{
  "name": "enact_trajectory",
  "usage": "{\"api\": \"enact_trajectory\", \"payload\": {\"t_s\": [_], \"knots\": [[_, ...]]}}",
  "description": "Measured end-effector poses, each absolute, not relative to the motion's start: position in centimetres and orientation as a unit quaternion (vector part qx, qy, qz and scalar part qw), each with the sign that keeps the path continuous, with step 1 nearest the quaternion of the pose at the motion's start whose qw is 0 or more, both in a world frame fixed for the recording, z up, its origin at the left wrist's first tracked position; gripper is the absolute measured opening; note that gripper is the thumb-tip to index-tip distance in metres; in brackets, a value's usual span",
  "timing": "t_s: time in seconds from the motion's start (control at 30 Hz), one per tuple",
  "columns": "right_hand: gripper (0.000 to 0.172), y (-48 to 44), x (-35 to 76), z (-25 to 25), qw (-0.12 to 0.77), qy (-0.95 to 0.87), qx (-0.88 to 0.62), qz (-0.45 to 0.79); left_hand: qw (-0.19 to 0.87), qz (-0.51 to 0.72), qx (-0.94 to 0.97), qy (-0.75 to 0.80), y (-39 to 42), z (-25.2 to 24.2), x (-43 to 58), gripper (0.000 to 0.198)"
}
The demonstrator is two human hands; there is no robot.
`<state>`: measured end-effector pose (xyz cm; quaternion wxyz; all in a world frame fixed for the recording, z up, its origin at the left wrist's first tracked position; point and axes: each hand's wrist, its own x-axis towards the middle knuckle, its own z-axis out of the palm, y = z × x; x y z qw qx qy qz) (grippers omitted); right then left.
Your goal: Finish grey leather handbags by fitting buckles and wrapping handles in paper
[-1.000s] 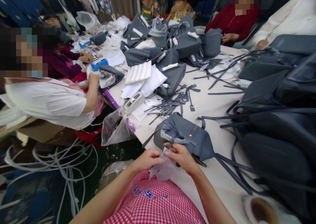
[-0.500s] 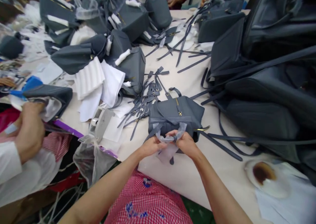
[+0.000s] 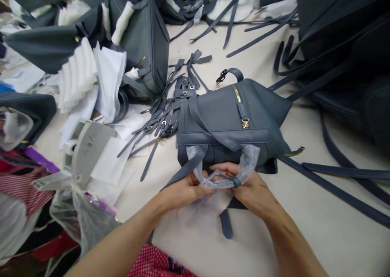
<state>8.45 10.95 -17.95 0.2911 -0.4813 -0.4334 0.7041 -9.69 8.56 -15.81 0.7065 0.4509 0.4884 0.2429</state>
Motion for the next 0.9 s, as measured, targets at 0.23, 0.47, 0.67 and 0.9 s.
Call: {"api": "enact_trajectory", "payload": {"t_s": [0.23,0.47,0.67,0.9], "knots": [[0.038,10.4,9.0,-18.3,0.328,-0.445,-0.449,0.702,0.722,0.243,0.445,0.471,5.8,-16.8,-9.3,0.04],[0.051,4.5,10.8,-16.1,0.524,-0.345,-0.479,0.614,0.77,0.307,0.371,0.42,2.7,-16.6,-7.8,0.034],[0.074,-5.3,10.9,-17.7,0.559,-0.308,-0.494,0.591,0.785,0.421,0.221,0.397,-0.1,-17.7,-5.7,0.025],[0.071,-11.3,6.7,-22.5,0.638,-0.239,-0.462,0.567,0.777,0.46,0.194,0.385,-2.1,-17.3,-3.6,0.021]]}}
